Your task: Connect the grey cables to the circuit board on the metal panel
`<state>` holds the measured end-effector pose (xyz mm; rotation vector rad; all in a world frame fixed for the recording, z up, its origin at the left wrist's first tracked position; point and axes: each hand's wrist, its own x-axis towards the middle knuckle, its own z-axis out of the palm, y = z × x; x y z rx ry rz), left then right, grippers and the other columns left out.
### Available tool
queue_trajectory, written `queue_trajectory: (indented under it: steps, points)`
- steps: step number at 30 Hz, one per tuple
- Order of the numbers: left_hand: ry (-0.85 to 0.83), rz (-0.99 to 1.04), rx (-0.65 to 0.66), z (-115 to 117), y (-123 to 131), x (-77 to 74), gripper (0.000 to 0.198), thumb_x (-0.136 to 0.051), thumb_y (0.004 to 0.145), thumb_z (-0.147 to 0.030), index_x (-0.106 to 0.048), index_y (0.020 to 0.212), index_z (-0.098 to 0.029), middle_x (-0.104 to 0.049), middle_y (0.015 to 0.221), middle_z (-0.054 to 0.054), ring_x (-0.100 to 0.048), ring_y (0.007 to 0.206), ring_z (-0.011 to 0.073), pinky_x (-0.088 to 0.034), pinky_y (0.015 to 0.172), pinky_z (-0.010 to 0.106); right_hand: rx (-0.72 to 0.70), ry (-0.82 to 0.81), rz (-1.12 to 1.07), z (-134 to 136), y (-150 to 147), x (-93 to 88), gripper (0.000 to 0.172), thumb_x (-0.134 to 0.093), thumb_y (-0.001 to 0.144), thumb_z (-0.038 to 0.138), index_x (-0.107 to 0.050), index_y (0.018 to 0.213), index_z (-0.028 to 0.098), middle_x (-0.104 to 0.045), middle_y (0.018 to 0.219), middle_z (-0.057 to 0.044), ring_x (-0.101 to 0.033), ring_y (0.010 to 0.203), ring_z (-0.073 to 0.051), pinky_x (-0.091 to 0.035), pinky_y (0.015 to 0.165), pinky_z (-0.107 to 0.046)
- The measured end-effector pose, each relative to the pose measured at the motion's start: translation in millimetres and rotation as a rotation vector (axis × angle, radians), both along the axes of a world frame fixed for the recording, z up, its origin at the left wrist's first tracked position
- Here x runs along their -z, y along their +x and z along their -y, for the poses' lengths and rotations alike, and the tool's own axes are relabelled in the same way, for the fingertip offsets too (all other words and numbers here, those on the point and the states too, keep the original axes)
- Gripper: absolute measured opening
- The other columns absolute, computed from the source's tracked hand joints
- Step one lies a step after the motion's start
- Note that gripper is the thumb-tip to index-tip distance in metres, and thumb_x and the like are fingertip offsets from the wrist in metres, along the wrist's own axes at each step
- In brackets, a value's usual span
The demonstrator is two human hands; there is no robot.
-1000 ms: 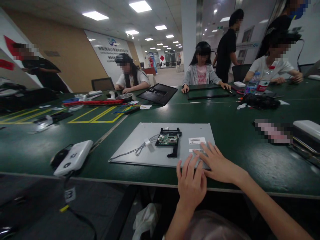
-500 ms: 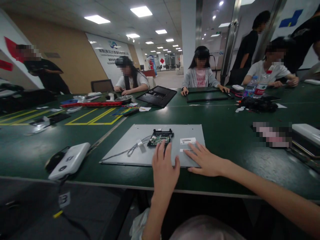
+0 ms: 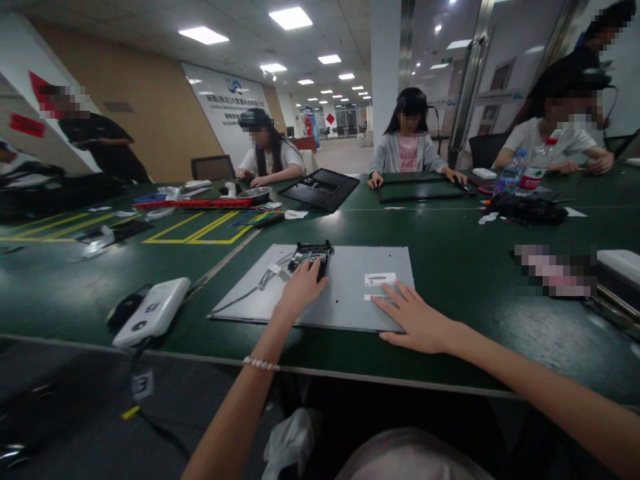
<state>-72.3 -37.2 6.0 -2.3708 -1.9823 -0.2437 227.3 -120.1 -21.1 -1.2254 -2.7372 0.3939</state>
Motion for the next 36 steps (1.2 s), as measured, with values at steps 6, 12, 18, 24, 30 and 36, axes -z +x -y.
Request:
queue_trajectory:
  steps: [6,12,18,24,30,36]
  points:
    - [0.056,-0.008,-0.011,3,-2,0.0,0.055,-0.044,0.094,-0.036,-0.039,0.143,-0.012,-0.048,0.139,0.02,-0.047,0.127,0.0291,-0.038,0.103,0.039,0.005,0.003,-0.018,1,0,0.4,0.082,-0.033,0.091,0.073,-0.017,0.157,0.027,-0.006,0.164,-0.011,0.001,0.147,-0.042,-0.012,0.117,-0.058]
    - [0.121,-0.098,-0.186,-2,-31,-30.4,0.045,-0.048,0.089,-0.033,-0.053,0.13,-0.014,-0.056,0.131,0.018,-0.053,0.119,0.0296,-0.043,0.097,0.038,0.008,0.001,-0.028,2,2,0.0,0.082,-0.033,0.091,0.073,-0.019,0.156,0.027,-0.007,0.164,-0.011,0.0,0.147,-0.041,-0.011,0.117,-0.057]
    - [-0.026,-0.224,-0.389,-24,-69,-36.8,0.03,-0.044,0.085,-0.016,-0.068,0.101,-0.011,-0.069,0.104,0.019,-0.064,0.095,0.0295,-0.048,0.081,0.037,0.005,0.006,-0.034,1,1,3.2,0.082,-0.032,0.09,0.074,-0.018,0.156,0.028,-0.007,0.164,-0.01,-0.001,0.147,-0.04,-0.01,0.117,-0.057]
    - [0.257,-0.211,-0.381,-56,-68,-49.9,0.042,-0.031,0.094,-0.021,-0.069,0.11,-0.012,-0.07,0.102,0.021,-0.065,0.097,0.0329,-0.049,0.078,0.04,0.013,0.005,-0.049,0,1,4.2,0.082,-0.032,0.09,0.074,-0.02,0.156,0.027,-0.007,0.164,-0.009,0.0,0.147,-0.041,-0.009,0.118,-0.057]
    - [0.242,-0.142,-0.293,-114,-31,-48.6,0.04,-0.037,0.092,-0.021,-0.07,0.115,-0.016,-0.07,0.11,0.018,-0.065,0.104,0.0308,-0.048,0.085,0.037,0.01,-0.019,-0.064,-1,2,0.8,0.082,-0.033,0.09,0.074,-0.018,0.156,0.028,-0.004,0.165,-0.006,0.003,0.148,-0.04,-0.009,0.118,-0.057]
    - [0.177,-0.016,-0.248,-135,-27,-13.9,0.043,-0.035,0.094,-0.022,-0.063,0.126,-0.015,-0.068,0.118,0.015,-0.064,0.109,0.0272,-0.047,0.093,0.035,0.011,-0.068,-0.068,-3,1,-4.3,0.083,-0.033,0.089,0.075,-0.018,0.156,0.029,0.001,0.165,-0.005,0.005,0.147,-0.04,-0.007,0.118,-0.057]
